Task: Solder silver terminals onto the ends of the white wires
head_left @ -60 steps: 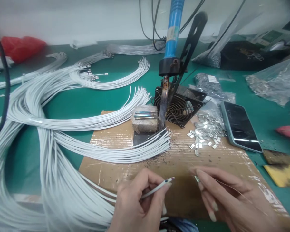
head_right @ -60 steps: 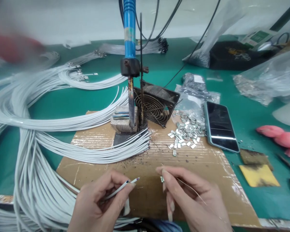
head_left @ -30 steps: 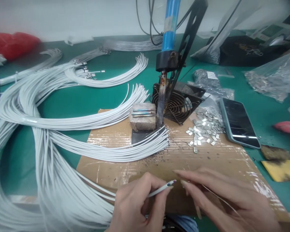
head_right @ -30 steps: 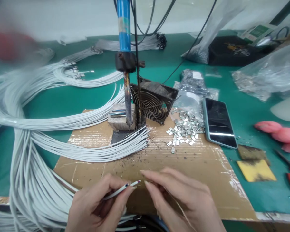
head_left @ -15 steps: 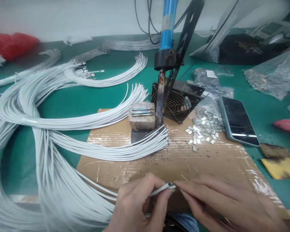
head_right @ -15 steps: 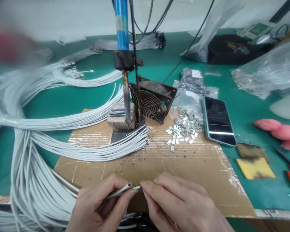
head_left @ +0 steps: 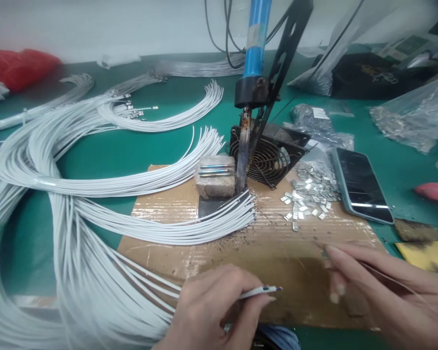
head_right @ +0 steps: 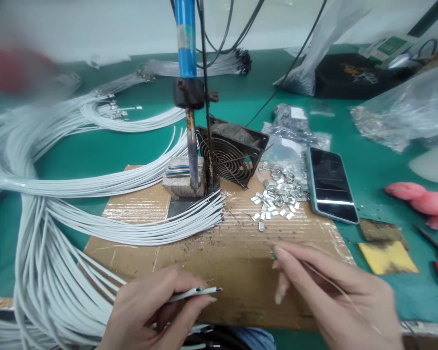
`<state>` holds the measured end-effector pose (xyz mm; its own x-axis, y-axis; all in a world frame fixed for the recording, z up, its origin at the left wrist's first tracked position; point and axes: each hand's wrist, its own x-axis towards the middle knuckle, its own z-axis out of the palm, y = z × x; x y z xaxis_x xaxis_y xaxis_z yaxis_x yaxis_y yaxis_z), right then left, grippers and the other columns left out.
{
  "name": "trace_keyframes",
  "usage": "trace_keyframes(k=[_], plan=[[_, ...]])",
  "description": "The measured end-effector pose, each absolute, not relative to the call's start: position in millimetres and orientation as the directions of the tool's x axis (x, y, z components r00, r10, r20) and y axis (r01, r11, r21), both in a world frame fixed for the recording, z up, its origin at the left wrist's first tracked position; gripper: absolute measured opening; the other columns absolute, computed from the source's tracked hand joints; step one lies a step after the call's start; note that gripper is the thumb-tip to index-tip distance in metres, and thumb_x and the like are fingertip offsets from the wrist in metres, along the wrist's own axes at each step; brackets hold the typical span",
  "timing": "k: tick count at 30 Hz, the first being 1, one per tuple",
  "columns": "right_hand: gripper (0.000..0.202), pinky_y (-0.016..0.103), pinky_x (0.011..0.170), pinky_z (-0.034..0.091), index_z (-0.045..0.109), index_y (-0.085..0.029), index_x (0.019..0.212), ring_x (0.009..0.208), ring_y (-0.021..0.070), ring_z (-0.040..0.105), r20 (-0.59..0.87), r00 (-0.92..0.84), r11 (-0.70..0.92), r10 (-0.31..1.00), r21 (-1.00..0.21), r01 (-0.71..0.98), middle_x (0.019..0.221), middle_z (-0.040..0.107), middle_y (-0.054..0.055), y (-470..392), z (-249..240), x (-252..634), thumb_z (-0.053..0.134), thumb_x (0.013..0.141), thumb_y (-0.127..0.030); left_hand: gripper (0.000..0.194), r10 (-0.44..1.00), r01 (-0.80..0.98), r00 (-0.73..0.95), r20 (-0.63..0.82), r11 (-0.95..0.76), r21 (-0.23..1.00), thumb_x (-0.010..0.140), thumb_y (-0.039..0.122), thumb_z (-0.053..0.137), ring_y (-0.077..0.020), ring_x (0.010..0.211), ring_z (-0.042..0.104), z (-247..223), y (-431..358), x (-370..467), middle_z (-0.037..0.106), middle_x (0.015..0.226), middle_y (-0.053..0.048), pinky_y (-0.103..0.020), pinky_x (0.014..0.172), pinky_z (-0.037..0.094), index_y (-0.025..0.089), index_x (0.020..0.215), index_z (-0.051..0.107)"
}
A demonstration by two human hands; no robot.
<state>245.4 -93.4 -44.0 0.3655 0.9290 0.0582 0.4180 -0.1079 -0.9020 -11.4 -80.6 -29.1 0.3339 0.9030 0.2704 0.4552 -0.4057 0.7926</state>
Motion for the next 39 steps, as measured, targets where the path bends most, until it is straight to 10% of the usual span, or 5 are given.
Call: trace_keyframes(k=[4, 9, 20, 30, 39], plan=[[0.015, 0.015, 0.050, 0.058, 0.087, -0.028, 0.080, 0.048, 0.0139, 0.068, -0.111, 0.159, -0.147, 0.981, -0.960, 0.240, 0.053, 0.070, -0.001, -86.7, -45.9, 205.8, 0.084, 0.085, -0.041, 0.013, 0.900, 0.390, 0.334, 0.279, -0.402, 0.828, 0.092, 0.007, 0.072, -0.0101, 0.052, 0.065, -29.1, -77.3, -14.4, 0.078, 0.068, 0.001, -0.018, 0.053, 0.046, 0.019, 0.089, 0.075], [0.020, 0.011, 0.047, 0.051, 0.088, -0.027, 0.078, 0.044, 0.0067, 0.058, -0.299, 0.184, -0.296, 0.936, -0.954, -0.046, 0.060, 0.066, -0.002, -89.5, -40.4, 171.8, 0.088, 0.079, -0.047, 0.032, 0.974, 0.392, 0.222, -0.034, -0.058, 0.918, 0.100, 0.023, 0.062, -0.0064, 0.043, 0.045, -23.1, -75.1, -13.3, 0.056, 0.051, 0.008, -0.017, 0.044, 0.033, 0.021, 0.068, 0.064], [0.025, 0.012, 0.045, 0.048, 0.087, -0.023, 0.081, 0.042, 0.0065, 0.048, -0.316, 0.027, -0.314, 0.948, -0.948, -0.057, 0.053, 0.055, -0.003, -91.8, -40.4, 161.5, 0.080, 0.088, -0.047, 0.034, 0.969, 0.314, 0.149, -0.196, 0.142, 0.939, 0.099, 0.032, 0.061, -0.0093, 0.044, 0.033, -18.6, -79.9, -10.8, 0.039, 0.051, 0.008, -0.025, 0.040, 0.019, 0.022, 0.066, 0.061], [0.027, 0.011, 0.058, 0.056, 0.087, -0.031, 0.104, 0.062, 0.0101, 0.072, 0.189, -0.146, 0.227, 0.971, -0.919, 0.323, 0.076, 0.076, -0.002, -83.3, -23.4, 175.5, 0.070, 0.094, -0.012, 0.042, 0.898, 0.310, 0.295, -0.326, 0.233, 0.922, 0.101, 0.041, 0.056, -0.0127, 0.058, 0.047, -17.1, -75.8, -18.3, 0.051, 0.060, 0.003, -0.024, 0.056, 0.033, 0.021, 0.064, 0.054], [0.012, 0.010, 0.048, 0.052, 0.086, -0.031, 0.095, 0.053, 0.0090, 0.066, 0.068, 0.057, 0.049, 0.996, -0.959, 0.278, 0.067, 0.069, -0.003, -84.7, -30.0, 181.6, 0.075, 0.094, -0.026, 0.051, 0.782, 0.062, 0.310, -0.541, 0.551, 0.832, 0.089, 0.065, 0.072, -0.0085, 0.049, 0.030, -13.7, -75.6, -19.8, 0.048, 0.054, 0.005, -0.023, 0.047, 0.018, 0.017, 0.074, 0.067]])
